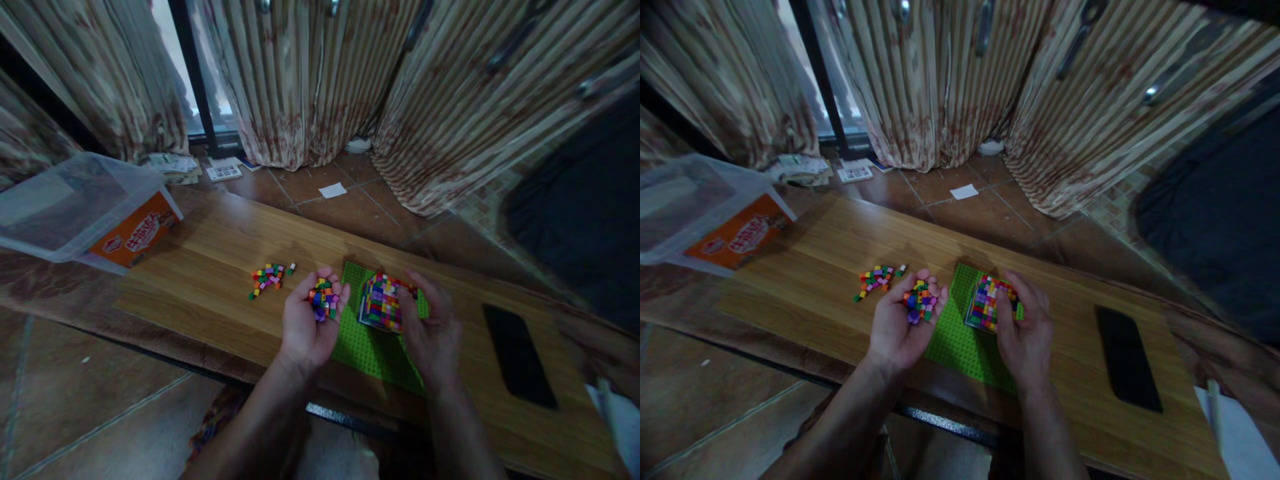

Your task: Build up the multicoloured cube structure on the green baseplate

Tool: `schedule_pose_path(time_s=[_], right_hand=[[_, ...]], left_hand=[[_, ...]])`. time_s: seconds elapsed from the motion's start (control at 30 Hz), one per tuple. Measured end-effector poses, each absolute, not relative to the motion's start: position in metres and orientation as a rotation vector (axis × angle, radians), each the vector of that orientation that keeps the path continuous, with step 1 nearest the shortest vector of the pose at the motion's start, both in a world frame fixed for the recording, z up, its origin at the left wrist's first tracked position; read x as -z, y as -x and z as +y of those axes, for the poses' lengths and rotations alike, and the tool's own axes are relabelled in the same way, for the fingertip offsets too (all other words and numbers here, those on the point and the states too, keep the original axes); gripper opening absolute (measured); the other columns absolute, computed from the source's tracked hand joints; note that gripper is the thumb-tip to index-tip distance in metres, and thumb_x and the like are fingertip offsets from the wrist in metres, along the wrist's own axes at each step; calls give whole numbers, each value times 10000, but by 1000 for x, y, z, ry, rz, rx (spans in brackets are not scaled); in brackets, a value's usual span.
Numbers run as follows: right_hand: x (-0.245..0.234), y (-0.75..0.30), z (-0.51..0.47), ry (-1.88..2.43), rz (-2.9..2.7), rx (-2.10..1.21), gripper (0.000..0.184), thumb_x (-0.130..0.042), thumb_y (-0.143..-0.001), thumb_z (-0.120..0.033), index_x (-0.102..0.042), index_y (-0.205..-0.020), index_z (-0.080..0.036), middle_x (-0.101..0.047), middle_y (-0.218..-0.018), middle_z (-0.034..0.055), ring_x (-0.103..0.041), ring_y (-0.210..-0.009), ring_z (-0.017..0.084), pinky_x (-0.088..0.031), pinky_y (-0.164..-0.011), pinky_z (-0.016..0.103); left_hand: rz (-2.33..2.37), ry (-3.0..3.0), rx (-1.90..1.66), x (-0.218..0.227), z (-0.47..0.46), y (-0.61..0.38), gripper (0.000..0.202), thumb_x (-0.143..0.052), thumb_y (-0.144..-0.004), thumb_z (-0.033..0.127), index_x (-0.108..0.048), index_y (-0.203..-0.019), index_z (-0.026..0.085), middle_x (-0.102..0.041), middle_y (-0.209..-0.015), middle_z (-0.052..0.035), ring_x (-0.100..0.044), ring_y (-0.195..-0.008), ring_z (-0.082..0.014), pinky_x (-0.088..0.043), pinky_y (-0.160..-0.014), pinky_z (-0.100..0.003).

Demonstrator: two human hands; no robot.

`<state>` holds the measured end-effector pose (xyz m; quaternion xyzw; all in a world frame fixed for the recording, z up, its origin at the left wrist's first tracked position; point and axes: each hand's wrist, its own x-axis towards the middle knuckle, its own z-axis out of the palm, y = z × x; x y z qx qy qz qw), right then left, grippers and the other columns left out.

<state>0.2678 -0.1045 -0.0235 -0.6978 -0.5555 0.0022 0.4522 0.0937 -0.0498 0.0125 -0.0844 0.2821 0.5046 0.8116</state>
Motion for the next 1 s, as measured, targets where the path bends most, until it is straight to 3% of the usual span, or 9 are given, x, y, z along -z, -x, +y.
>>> schedule_pose_path(time_s=[0.17, 0.3, 0.5, 0.77, 1.0], right_hand=[[33, -268, -102, 1752, -1219, -255, 366, -486, -942, -440, -656, -1185, -224, -666, -1189, 97, -614, -1095, 236, -474, -970, 461], [33, -253, -100, 1679, -1231, -285, 318, -501, -941, -424, -680, -1119, -232, -656, -1166, 86, -603, -1100, 222, -462, -993, 454], [30, -236, -105, 1636, -1241, -447, 294, -501, -959, -376, -650, -1189, -270, -644, -1260, 61, -588, -1183, 206, -453, -1026, 431], [3, -228, -122, 1406, -1480, -60, 252, -629, -883, -159, -697, -1078, -303, -701, -1057, 15, -635, -1001, 181, -504, -887, 364], [-1, -219, -121, 1556, -1549, -116, 180, -682, -869, -244, -712, -1043, -279, -688, -1036, 28, -630, -1003, 182, -516, -889, 359]], left_hand=[[607, 194, -1080, -14, -48, -91, 285, -465, -923, 181, -674, -746, 102, -622, -709, -40, -602, -617, -80, -566, -797, -257], [584, 163, -1070, -15, -49, -90, 294, -461, -929, 182, -678, -747, 101, -633, -719, -41, -608, -625, -80, -567, -810, -256], [561, 116, -1057, -22, -54, -93, 266, -499, -922, 196, -700, -773, 108, -689, -772, -45, -671, -713, -110, -570, -863, -291], [516, 101, -983, -27, -61, -102, 265, -494, -932, 233, -714, -836, 118, -744, -952, -83, -712, -913, -172, -560, -903, -314], [549, 113, -961, -26, -63, -109, 255, -488, -927, 221, -707, -837, 126, -735, -991, -84, -699, -985, -176, -551, -870, -265]])
